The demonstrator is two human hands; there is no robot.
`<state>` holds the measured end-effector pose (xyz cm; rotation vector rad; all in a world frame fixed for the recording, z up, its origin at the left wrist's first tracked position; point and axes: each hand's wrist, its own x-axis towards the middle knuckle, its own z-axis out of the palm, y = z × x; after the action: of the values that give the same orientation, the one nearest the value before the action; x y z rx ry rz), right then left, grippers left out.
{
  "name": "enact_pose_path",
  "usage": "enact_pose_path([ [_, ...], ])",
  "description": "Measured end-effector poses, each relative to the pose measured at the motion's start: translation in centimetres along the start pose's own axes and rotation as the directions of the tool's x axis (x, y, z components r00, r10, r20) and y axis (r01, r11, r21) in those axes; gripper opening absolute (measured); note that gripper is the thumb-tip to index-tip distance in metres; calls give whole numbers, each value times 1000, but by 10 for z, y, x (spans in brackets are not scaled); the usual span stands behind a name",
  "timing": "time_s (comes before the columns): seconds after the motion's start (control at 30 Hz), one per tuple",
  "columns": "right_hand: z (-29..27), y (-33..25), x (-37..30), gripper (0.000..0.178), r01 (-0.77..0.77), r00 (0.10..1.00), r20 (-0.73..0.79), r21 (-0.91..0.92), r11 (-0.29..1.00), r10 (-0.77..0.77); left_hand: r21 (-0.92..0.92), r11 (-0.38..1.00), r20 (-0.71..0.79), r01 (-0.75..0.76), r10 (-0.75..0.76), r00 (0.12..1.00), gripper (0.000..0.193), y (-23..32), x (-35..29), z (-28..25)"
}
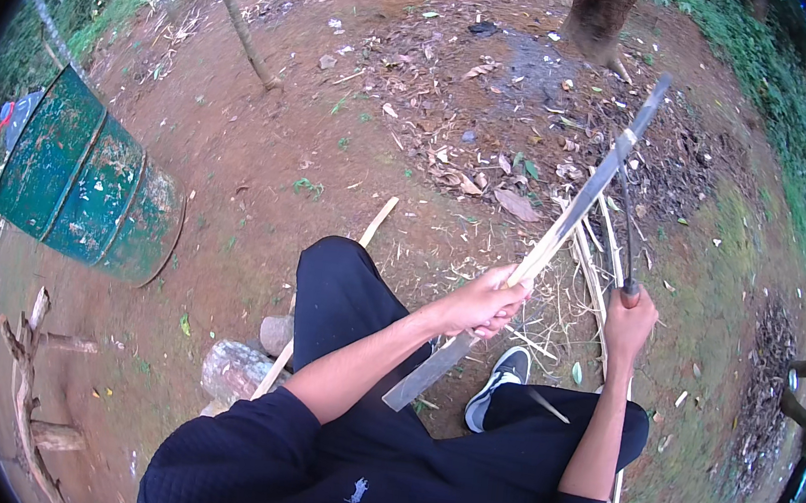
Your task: The person uses a machete to shave and smooth the surface of a long, thin piece of wood while sitting outdoors.
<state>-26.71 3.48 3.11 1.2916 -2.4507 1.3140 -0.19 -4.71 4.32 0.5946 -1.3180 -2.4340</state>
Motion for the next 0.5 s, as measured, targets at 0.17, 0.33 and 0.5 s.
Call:
enact_pose_path([
  [0.17, 4, -22, -15, 19, 15, 999, 48, 96, 995, -20, -28, 999, -62, -32, 31, 998, 19, -6, 0, -12],
  [0.33, 0, -11, -19, 9, 117, 980, 157, 29, 993, -120, -7, 999, -105, -31, 30, 994, 18, -5, 8, -4],
  [0.5, 23, -29, -35, 12, 455, 879, 175, -33, 890, -444, 120, 991, -77, -66, 76, 994, 20, -5, -2, -16],
])
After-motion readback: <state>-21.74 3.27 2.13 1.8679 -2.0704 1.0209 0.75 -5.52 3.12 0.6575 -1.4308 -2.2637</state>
